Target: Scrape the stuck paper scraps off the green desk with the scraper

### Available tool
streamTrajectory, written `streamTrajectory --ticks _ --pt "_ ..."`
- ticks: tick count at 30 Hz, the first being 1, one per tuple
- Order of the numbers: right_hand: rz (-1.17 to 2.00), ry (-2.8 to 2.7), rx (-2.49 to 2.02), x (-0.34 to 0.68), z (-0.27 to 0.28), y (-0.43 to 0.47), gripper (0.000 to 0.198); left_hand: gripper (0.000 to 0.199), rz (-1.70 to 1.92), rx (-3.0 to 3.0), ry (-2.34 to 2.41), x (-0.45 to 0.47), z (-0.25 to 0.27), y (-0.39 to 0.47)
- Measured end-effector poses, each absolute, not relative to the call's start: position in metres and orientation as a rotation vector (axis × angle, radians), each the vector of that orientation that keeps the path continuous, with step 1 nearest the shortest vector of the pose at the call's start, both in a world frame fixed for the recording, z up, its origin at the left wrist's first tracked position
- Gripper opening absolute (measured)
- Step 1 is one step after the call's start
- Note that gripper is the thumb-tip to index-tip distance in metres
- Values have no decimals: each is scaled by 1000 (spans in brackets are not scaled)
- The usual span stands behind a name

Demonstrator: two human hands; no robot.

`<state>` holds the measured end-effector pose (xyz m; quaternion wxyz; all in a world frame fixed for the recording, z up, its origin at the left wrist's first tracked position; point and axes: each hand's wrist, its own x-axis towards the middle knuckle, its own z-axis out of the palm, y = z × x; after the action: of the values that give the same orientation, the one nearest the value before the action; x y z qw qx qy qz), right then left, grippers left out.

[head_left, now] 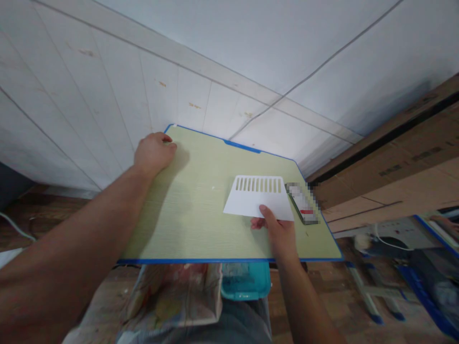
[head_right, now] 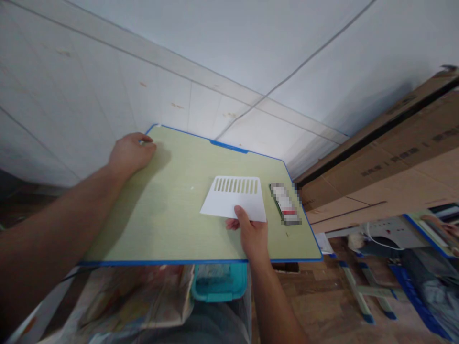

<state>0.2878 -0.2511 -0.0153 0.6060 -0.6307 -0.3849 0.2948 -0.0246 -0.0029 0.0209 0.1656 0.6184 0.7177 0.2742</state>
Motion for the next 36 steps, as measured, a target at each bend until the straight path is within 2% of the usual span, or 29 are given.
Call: streamTrajectory --ticks 13,20,36 --pt "655 -958 -1488 271 -14 -297 43 56 796 1755 2066 -25 19 1" --pt "604 -947 -1596 268 -13 -326 56 53 796 1751 2034 -26 22 -1" --pt "679 -883 -1592 255 -14 -342 52 52 785 1735 2046 -21 29 -8"
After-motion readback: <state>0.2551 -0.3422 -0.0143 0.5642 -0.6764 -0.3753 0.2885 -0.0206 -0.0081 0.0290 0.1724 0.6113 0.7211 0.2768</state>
